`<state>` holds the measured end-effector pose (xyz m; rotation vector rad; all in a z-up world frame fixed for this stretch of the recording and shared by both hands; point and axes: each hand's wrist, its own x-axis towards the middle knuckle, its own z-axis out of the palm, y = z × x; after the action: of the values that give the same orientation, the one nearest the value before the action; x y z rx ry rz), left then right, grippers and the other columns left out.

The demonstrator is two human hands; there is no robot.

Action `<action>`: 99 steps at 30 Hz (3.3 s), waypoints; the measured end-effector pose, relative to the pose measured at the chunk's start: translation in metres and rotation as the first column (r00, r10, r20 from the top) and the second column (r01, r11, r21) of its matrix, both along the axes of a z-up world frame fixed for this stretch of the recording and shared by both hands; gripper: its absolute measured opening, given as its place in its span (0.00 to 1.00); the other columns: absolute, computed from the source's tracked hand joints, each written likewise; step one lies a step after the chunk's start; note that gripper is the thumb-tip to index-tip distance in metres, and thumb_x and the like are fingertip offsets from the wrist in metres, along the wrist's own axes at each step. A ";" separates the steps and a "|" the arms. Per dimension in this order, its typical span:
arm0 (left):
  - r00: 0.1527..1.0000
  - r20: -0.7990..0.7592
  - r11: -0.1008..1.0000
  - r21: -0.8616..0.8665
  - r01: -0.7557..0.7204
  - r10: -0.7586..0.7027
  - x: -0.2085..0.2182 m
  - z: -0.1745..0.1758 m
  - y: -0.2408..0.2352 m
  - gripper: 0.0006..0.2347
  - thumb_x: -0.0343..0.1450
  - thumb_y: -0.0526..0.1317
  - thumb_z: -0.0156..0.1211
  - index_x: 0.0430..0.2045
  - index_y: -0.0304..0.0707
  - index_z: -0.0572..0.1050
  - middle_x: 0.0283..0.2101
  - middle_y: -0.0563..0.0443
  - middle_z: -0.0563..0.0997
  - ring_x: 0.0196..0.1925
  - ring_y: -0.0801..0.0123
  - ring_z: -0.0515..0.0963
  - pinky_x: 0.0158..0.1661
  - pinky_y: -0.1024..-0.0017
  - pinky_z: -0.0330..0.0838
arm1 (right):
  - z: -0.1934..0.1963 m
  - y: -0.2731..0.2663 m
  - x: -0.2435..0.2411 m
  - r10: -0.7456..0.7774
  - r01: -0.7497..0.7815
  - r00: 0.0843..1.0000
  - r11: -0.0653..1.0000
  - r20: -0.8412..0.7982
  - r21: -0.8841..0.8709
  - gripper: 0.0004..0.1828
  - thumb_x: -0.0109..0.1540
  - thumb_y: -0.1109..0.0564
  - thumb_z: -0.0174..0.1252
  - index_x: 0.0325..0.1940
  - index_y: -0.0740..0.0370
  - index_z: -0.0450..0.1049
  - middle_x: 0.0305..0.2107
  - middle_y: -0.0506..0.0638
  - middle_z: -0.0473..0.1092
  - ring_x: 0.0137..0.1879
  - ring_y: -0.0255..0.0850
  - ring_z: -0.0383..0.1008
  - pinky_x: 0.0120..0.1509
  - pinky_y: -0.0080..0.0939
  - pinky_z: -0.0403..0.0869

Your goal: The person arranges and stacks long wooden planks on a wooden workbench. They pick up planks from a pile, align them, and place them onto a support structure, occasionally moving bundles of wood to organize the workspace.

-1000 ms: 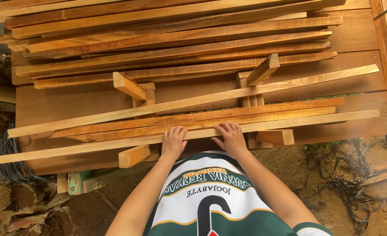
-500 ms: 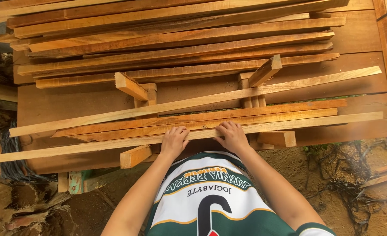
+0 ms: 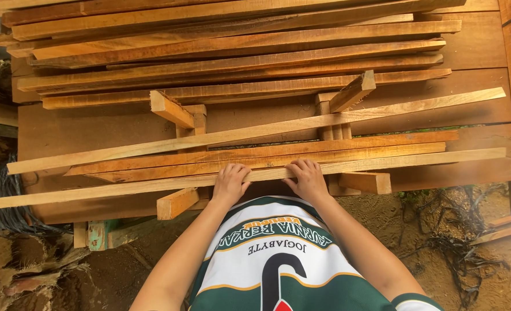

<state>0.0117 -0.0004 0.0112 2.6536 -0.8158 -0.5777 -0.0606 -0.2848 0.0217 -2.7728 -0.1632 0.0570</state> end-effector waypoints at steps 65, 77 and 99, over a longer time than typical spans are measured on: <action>0.971 0.233 0.998 0.038 0.046 -0.054 -0.011 -0.007 -0.003 0.23 0.64 0.45 0.70 0.53 0.51 0.71 0.52 0.57 0.72 0.61 0.67 0.70 0.57 0.66 0.63 | -0.041 0.000 0.002 0.069 -0.064 0.987 0.997 0.143 -0.041 0.31 0.47 0.43 0.72 0.52 0.44 0.71 0.46 0.40 0.69 0.57 0.39 0.70 0.58 0.42 0.65; 0.985 0.171 1.000 -0.001 -0.021 0.021 0.026 0.002 0.003 0.17 0.69 0.47 0.64 0.52 0.52 0.74 0.54 0.57 0.74 0.64 0.66 0.69 0.60 0.63 0.63 | 0.000 -0.003 0.037 0.052 -0.067 0.974 0.996 0.219 0.061 0.19 0.57 0.44 0.68 0.50 0.48 0.77 0.41 0.44 0.70 0.53 0.44 0.72 0.58 0.46 0.68; 0.976 0.043 0.971 0.099 -0.218 0.215 0.127 0.000 -0.040 0.33 0.67 0.53 0.68 0.67 0.47 0.64 0.64 0.52 0.70 0.70 0.60 0.62 0.70 0.52 0.49 | -0.020 -0.023 0.150 0.054 -0.046 0.980 0.998 0.192 -0.043 0.25 0.57 0.45 0.65 0.58 0.46 0.73 0.49 0.44 0.70 0.60 0.45 0.68 0.67 0.49 0.64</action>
<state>0.1383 -0.0405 0.0116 2.8045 -0.5061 -0.5344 0.0894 -0.3082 0.0018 -2.8098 -0.2844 -0.1996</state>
